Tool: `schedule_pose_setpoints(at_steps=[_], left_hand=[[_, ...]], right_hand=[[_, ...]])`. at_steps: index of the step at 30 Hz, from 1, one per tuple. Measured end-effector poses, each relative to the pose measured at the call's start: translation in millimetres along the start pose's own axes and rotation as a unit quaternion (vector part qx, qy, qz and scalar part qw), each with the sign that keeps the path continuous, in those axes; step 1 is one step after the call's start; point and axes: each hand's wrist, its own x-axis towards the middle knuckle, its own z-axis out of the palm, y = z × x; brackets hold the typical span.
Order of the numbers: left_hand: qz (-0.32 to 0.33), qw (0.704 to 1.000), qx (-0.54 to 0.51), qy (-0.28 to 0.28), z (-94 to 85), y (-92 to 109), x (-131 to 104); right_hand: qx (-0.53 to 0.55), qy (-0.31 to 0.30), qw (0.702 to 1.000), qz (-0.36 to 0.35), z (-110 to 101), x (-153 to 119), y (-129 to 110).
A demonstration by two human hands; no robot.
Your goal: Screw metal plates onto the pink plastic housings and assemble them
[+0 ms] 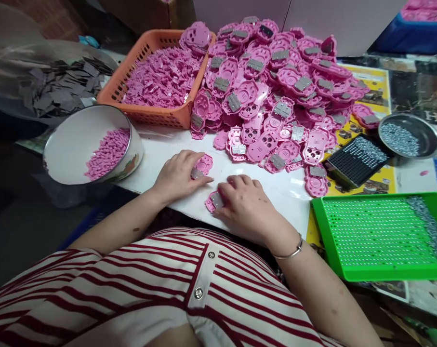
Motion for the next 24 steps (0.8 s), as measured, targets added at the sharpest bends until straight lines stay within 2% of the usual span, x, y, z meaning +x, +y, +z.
schedule_pose_setpoints(at_steps=[3, 5, 8, 10, 13, 16, 20, 24], left_hand=[[0.034, 0.999, 0.004, -0.018, 5.1, 13, -3], [0.036, 0.999, -0.017, 0.013, 8.9, 15, -8], [0.07, 0.992, -0.076, 0.072, 14.7, 13, -20], [0.136, 0.984, -0.102, 0.061, 17.4, 13, -27], [0.223, 0.97, -0.094, 0.006, 20.0, 19, -33], [0.271, 0.958, -0.091, -0.026, 22.6, 25, -34], [0.275, 0.956, -0.094, -0.022, 26.4, 26, -33], [0.267, 0.96, -0.081, -0.019, 27.1, 26, -33]], right_hand=[[0.012, 0.004, 1.0, -0.023, 6, -13, 0], [0.032, 0.02, 0.999, -0.029, 6, -14, 8], [-0.016, 0.103, 0.994, 0.044, -2, -2, 26], [-0.099, 0.136, 0.981, 0.101, -10, 11, 36], [-0.178, 0.093, 0.974, 0.105, -21, 28, 45], [-0.214, 0.059, 0.97, 0.096, -28, 34, 52], [-0.248, 0.089, 0.959, 0.103, -41, 34, 73], [-0.227, 0.122, 0.958, 0.125, -63, 48, 104]])
